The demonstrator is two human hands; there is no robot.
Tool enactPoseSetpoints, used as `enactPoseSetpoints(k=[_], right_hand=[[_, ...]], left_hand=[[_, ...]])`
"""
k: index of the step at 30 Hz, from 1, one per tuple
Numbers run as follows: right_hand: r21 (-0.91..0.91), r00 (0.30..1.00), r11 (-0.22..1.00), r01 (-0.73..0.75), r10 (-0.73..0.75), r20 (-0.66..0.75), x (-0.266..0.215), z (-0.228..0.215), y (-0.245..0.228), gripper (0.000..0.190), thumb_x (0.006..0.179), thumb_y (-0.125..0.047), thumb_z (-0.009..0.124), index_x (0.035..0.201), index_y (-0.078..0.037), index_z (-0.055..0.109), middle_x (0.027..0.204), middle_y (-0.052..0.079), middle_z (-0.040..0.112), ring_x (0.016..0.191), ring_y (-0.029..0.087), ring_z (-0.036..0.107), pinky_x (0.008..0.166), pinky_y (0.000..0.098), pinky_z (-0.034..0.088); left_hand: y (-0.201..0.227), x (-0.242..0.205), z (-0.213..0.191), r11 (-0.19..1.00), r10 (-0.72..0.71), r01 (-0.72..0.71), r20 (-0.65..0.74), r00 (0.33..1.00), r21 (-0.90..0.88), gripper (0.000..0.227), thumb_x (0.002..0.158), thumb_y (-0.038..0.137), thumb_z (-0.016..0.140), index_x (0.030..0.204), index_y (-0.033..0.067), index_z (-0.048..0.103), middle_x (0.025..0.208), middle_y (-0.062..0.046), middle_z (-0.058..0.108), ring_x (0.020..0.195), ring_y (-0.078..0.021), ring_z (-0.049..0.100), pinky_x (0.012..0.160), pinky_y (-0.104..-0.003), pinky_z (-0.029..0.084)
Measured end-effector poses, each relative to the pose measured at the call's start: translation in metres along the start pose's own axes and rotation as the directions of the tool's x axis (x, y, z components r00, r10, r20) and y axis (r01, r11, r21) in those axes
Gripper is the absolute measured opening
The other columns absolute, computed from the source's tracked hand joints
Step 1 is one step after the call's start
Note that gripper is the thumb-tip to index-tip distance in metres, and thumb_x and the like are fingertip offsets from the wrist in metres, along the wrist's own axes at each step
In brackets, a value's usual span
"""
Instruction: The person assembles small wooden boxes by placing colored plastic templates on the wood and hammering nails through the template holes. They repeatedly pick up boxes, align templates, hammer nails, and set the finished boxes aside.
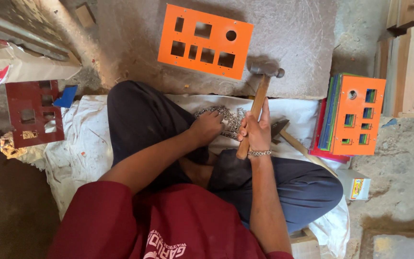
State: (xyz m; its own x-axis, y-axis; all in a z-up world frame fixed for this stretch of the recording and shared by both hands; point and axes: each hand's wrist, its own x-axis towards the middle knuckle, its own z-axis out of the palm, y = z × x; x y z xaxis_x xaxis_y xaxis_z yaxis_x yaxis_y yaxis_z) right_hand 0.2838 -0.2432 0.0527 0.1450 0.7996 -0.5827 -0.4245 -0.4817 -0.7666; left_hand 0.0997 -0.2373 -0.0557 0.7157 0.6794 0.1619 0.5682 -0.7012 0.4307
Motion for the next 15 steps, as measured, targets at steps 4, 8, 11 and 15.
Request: enactPoseSetpoints(k=[4,8,11,15], right_hand=[[-0.011,1.000,1.000,-0.011,0.011,-0.012,0.000,0.003,-0.007,0.083,0.100,-0.013,0.058,0.167,-0.028,0.011,0.073,0.003,0.055,0.050,0.009,0.050,0.041,0.0261,0.046],[-0.002,1.000,1.000,-0.028,0.028,-0.011,-0.004,0.004,-0.006,0.084,0.100,-0.013,0.058,0.167,-0.028,0.009,0.072,0.003,0.055,0.050,0.009,0.049,0.040,0.0258,0.045],[-0.008,0.999,0.999,-0.034,0.034,-0.020,-0.005,0.004,-0.008,0.084,0.100,-0.013,0.059,0.167,-0.028,0.010,0.071,0.003,0.055,0.049,0.009,0.049,0.040,0.0256,0.044],[-0.035,0.999,0.999,-0.037,0.036,-0.033,-0.003,0.007,-0.015,0.085,0.098,-0.012,0.059,0.166,-0.028,0.010,0.069,0.003,0.054,0.049,0.009,0.049,0.040,0.0260,0.044]], left_hand=[[-0.010,0.008,-0.001,0.998,-0.054,0.055,0.046,0.998,-0.038,0.007,0.077,0.015,0.067,0.079,0.0105,0.073,0.087,-0.009,0.066,0.094,-0.0296,0.065,0.082,-0.043,0.052],[-0.002,0.003,-0.011,0.983,-0.071,0.073,0.021,0.997,-0.167,0.005,0.074,0.014,0.071,0.078,0.0112,0.073,0.084,-0.008,0.065,0.091,-0.0306,0.064,0.079,-0.044,0.052],[0.002,0.008,-0.027,0.936,-0.097,0.078,-0.039,0.994,-0.344,0.009,0.076,0.008,0.072,0.085,0.0061,0.073,0.091,-0.011,0.066,0.096,-0.0341,0.064,0.083,-0.044,0.053],[0.002,0.028,-0.052,0.823,-0.187,0.081,-0.133,0.973,-0.562,0.016,0.085,0.008,0.074,0.101,0.0042,0.076,0.096,-0.012,0.071,0.091,-0.0325,0.068,0.080,-0.041,0.055]])
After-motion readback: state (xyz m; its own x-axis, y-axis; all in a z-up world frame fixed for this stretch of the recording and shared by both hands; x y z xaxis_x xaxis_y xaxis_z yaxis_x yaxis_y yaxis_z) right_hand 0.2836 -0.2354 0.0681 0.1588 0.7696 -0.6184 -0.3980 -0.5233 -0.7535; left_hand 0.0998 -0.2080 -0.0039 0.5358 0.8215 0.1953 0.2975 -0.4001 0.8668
